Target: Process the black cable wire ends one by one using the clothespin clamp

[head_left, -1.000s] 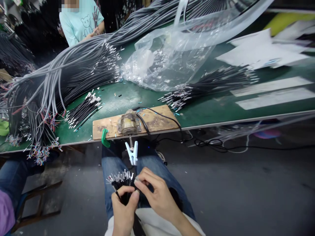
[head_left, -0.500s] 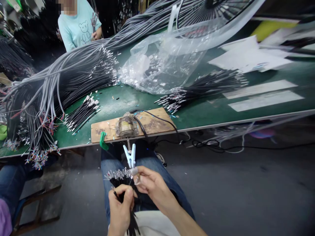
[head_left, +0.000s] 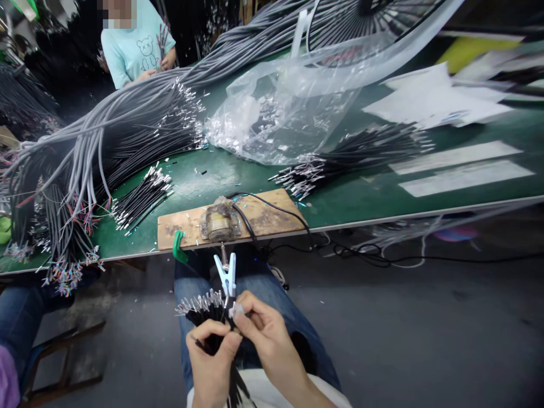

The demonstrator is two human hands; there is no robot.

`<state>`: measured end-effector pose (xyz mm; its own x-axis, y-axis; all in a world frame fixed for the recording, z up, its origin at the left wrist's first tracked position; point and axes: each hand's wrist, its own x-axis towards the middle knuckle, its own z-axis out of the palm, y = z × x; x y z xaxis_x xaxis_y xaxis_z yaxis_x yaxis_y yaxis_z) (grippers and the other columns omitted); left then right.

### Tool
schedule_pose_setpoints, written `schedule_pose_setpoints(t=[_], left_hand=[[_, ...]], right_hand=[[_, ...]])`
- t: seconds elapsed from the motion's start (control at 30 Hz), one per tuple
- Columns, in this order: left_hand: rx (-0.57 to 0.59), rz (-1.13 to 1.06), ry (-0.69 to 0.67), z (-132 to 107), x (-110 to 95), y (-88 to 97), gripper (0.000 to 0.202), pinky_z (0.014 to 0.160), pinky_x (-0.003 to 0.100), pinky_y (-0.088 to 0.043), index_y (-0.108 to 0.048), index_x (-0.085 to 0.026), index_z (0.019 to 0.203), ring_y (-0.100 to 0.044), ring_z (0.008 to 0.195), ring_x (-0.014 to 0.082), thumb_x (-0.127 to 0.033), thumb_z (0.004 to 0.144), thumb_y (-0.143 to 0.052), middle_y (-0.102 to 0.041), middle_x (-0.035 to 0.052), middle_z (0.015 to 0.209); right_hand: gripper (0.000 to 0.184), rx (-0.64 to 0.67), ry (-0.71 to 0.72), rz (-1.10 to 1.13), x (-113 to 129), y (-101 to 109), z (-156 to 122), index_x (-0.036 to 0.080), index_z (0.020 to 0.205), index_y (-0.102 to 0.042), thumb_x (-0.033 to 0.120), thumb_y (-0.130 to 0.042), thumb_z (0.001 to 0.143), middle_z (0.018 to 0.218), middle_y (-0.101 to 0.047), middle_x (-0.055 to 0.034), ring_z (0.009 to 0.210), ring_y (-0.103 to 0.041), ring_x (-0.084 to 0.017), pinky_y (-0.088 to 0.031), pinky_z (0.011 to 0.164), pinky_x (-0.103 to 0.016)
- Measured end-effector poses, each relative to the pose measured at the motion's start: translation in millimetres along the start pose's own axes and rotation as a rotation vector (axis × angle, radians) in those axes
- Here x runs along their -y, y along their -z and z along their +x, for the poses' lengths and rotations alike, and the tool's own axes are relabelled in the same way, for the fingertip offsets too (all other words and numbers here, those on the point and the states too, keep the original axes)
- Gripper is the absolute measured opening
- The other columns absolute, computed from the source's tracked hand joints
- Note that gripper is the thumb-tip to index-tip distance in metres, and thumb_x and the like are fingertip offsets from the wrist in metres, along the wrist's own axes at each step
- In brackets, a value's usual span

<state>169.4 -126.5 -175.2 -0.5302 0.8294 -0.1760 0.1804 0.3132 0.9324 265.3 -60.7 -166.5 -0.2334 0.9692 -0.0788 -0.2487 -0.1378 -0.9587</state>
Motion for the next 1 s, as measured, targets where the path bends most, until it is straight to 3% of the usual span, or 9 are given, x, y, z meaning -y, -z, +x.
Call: schedule_pose_setpoints(t=[0.1,0.17,0.27,0.33,0.47,0.6,0.7,0.9,1.0], left_hand=[[0.037,-0.010,0.039,1,-5,-2.9,0.027,0.053,0.024,-0.050,-0.065,-0.017,0.063,-0.061,0.055,0.0145,-0.044,0.067,-0.068,-0.064,0.0023,0.060],[0.075,-0.013,0.056,1,-8,-4.2,0.030,0.042,0.021,-0.042,-0.062,-0.016,0.061,-0.052,0.042,0.0103,-0.044,0.073,-0.063,-0.056,0.0000,0.048],[0.114,-0.007,0.073,3,-11,-4.1,0.034,0.034,0.020,-0.033,-0.060,-0.016,0.059,-0.041,0.033,0.0075,-0.044,0.079,-0.055,-0.046,-0.0032,0.038],[0.108,0.011,0.060,4,-14,-2.3,0.031,0.038,0.021,-0.038,-0.062,-0.016,0.061,-0.047,0.038,0.0092,-0.042,0.078,-0.057,-0.052,-0.0016,0.042],[0.059,0.088,-0.007,5,-19,4.6,0.020,0.062,0.028,-0.051,-0.067,-0.020,0.062,-0.062,0.061,0.0171,-0.036,0.073,-0.064,-0.067,0.0018,0.061],[0.075,0.264,-0.110,5,-24,11.1,0.012,0.068,0.030,-0.052,-0.070,-0.024,0.062,-0.065,0.064,0.0179,-0.032,0.071,-0.068,-0.070,0.0003,0.062],[0.128,0.284,-0.160,3,-28,13.6,0.009,0.068,0.029,-0.052,-0.072,-0.025,0.064,-0.066,0.064,0.0177,-0.027,0.070,-0.067,-0.072,0.0003,0.066],[0.185,0.275,-0.221,-1,-30,14.5,0.008,0.067,0.027,-0.051,-0.074,-0.027,0.066,-0.068,0.060,0.0174,-0.024,0.069,-0.067,-0.074,-0.0011,0.068],[0.151,0.278,-0.225,-2,-30,15.1,0.008,0.066,0.028,-0.051,-0.074,-0.027,0.067,-0.068,0.060,0.0181,-0.023,0.067,-0.067,-0.074,-0.0010,0.069]], right_hand=[[0.018,-0.089,0.425,-0.287,0,1,1,0.017,0.065,-0.050,0.010,-0.050,0.081,0.062,-0.046,-0.0003,0.058,-0.044,-0.011,-0.037,0.051,-0.022],[0.020,-0.082,0.667,-0.440,1,5,3,0.017,0.075,-0.054,-0.002,-0.047,0.077,0.066,-0.052,-0.0020,0.062,-0.047,-0.013,-0.041,0.055,-0.023],[0.029,0.002,0.852,-0.559,2,12,5,0.016,0.085,-0.055,-0.008,-0.045,0.072,0.071,-0.057,-0.0046,0.066,-0.049,-0.014,-0.043,0.057,-0.025],[0.028,0.077,0.856,-0.545,4,18,5,0.016,0.086,-0.056,-0.007,-0.047,0.073,0.070,-0.058,-0.0045,0.066,-0.049,-0.015,-0.044,0.058,-0.026],[0.015,0.048,0.671,-0.350,14,26,6,0.018,0.083,-0.054,0.005,-0.049,0.081,0.069,-0.054,-0.0021,0.064,-0.050,-0.014,-0.044,0.060,-0.027],[0.002,0.058,0.547,-0.461,28,32,13,0.018,0.080,-0.060,0.016,-0.058,0.080,0.073,-0.058,-0.0036,0.070,-0.053,-0.016,-0.043,0.063,-0.027],[0.016,0.189,0.412,-0.491,32,35,20,0.016,0.062,-0.056,0.014,-0.056,0.077,0.063,-0.055,-0.0020,0.064,-0.050,-0.014,-0.041,0.060,-0.026],[0.033,0.551,-0.283,-0.085,17,36,34,0.015,0.045,-0.046,0.036,-0.065,0.063,0.048,-0.044,0.0028,0.046,-0.036,-0.008,-0.028,0.045,-0.021],[0.038,0.427,-0.331,-0.001,12,36,32,0.015,0.047,-0.049,0.044,-0.068,0.063,0.049,-0.045,0.0022,0.047,-0.039,-0.009,-0.032,0.048,-0.022]])
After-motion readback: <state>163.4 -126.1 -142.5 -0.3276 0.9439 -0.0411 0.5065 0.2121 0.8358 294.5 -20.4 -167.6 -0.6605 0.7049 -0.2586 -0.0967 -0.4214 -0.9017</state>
